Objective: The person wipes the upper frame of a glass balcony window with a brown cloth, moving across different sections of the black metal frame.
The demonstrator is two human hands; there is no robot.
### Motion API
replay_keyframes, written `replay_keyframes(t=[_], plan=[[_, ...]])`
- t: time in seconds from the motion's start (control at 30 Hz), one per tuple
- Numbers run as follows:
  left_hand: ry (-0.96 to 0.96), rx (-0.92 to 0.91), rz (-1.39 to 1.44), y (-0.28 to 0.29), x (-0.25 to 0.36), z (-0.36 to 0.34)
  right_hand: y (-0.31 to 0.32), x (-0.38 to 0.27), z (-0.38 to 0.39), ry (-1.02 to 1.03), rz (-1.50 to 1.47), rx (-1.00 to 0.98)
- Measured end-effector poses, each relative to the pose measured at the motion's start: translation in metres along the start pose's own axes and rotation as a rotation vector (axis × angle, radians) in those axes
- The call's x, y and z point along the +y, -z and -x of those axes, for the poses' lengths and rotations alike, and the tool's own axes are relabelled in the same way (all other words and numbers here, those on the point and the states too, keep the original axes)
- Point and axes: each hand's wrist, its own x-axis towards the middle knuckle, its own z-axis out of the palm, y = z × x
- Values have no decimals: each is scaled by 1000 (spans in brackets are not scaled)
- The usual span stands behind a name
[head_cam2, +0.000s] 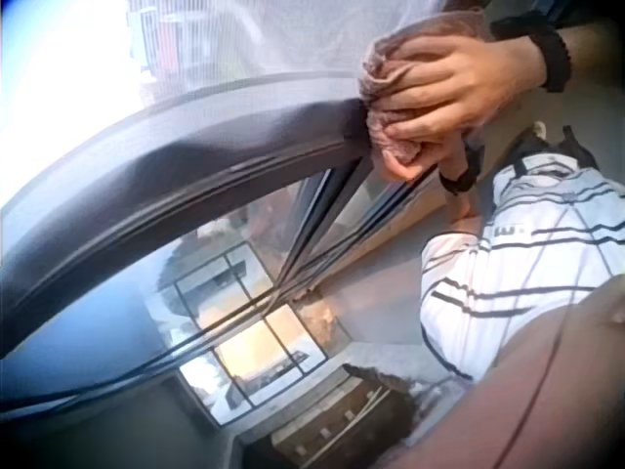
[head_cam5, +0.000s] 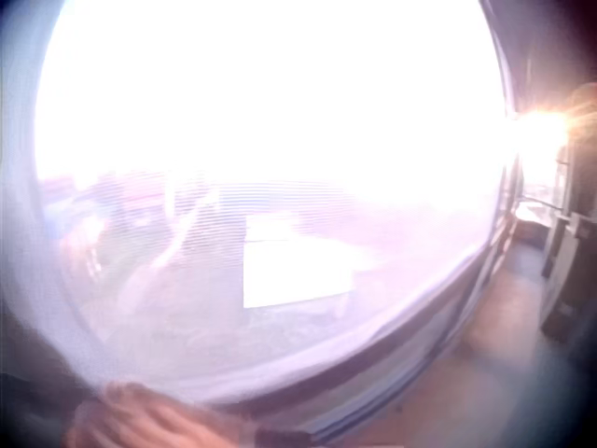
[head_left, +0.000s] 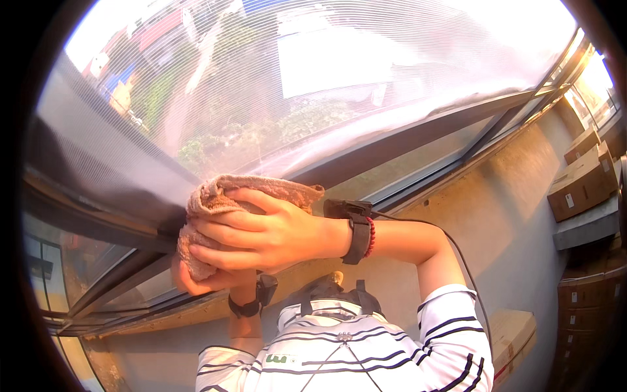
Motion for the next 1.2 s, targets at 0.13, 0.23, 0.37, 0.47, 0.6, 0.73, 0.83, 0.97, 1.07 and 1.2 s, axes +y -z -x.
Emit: replay_keyframes(t=[0.13, 0.23, 0.37, 0.47, 0.6, 0.73, 0.83, 0.97, 1.07, 1.2], plan=[[-9, 136, 14, -20, 45, 4, 26, 27, 20, 34, 17, 35], [-14, 164, 0, -30, 69, 9, 47, 41, 30, 25, -9, 35], [-14, 180, 8, -40, 110, 19, 73, 63, 41, 28, -109, 16], [-15, 187, 9, -45, 148, 30, 99, 78, 53, 14, -183, -57], [-19, 178, 66, -64, 214, 57, 152, 119, 82, 50, -221, -84], [-45, 157, 290, -92, 271, 91, 221, 167, 112, 32, -225, -127], [-49, 54, 336, -111, 335, 115, 281, 208, 141, -14, -178, -169], [-148, -14, 409, -143, 407, 148, 356, 260, 181, -33, -68, -173], [-226, -90, 417, -158, 455, 170, 400, 292, 212, -45, 13, -144], [-295, -134, 449, -181, 522, 201, 454, 330, 256, -56, 174, -91]])
